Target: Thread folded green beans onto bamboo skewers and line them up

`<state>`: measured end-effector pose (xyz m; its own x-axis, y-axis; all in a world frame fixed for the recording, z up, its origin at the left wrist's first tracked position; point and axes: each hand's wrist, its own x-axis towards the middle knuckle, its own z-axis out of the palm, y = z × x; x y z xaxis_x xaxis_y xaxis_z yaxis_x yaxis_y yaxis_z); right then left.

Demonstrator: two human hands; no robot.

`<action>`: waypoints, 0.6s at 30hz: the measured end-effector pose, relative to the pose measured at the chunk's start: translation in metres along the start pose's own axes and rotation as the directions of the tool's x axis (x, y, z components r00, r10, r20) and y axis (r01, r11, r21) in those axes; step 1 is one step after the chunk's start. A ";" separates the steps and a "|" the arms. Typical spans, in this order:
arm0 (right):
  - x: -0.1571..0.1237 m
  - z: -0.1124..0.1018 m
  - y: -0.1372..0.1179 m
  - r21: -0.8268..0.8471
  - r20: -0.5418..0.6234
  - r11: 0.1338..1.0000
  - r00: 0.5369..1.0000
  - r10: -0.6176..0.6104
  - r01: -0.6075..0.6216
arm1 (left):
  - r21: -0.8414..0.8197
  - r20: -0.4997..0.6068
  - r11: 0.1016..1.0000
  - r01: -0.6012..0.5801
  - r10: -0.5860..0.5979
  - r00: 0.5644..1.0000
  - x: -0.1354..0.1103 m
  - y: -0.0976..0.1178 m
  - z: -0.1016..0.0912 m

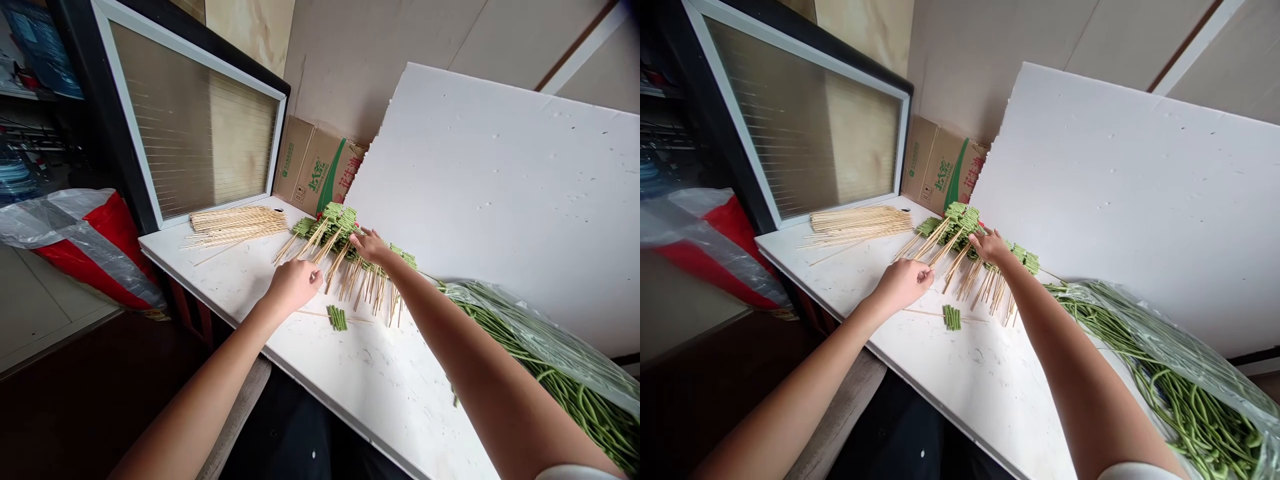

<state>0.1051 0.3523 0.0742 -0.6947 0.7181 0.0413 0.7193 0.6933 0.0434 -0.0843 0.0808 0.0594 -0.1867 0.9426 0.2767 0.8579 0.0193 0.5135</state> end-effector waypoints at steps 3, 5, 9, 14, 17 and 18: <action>0.003 -0.006 -0.002 -0.088 -0.023 0.994 0.997 -0.075 0.072 | 0.014 0.001 1.000 0.013 -0.013 1.000 0.000 -0.001 0.000; 0.005 -0.007 -0.005 -0.122 -0.029 0.988 0.995 -0.098 0.094 | 0.026 0.001 0.999 0.022 -0.022 1.000 0.000 -0.002 -0.002; 0.008 -0.005 -0.008 -0.161 -0.035 0.982 0.994 -0.103 0.097 | 0.039 0.012 0.999 0.024 -0.024 1.000 0.001 -0.005 -0.005; 0.009 -0.006 -0.012 -0.222 -0.032 0.972 0.995 -0.092 0.083 | 0.047 0.013 0.999 0.014 -0.015 1.000 0.000 -0.004 -0.007; 0.010 -0.010 -0.018 -0.219 -0.013 0.975 0.999 -0.036 0.033 | 0.053 0.005 0.999 0.002 -0.002 1.000 -0.001 -0.002 -0.009; 0.009 -0.012 -0.021 -0.204 -0.009 0.979 1.000 -0.008 0.006 | 0.052 0.011 0.999 -0.003 0.002 1.000 -0.002 -0.002 -0.011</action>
<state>0.0839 0.3438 0.0852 -0.7002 0.7122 0.0498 0.6997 0.6706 0.2465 -0.0910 0.0753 0.0662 -0.1795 0.9462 0.2691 0.8820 0.0336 0.4700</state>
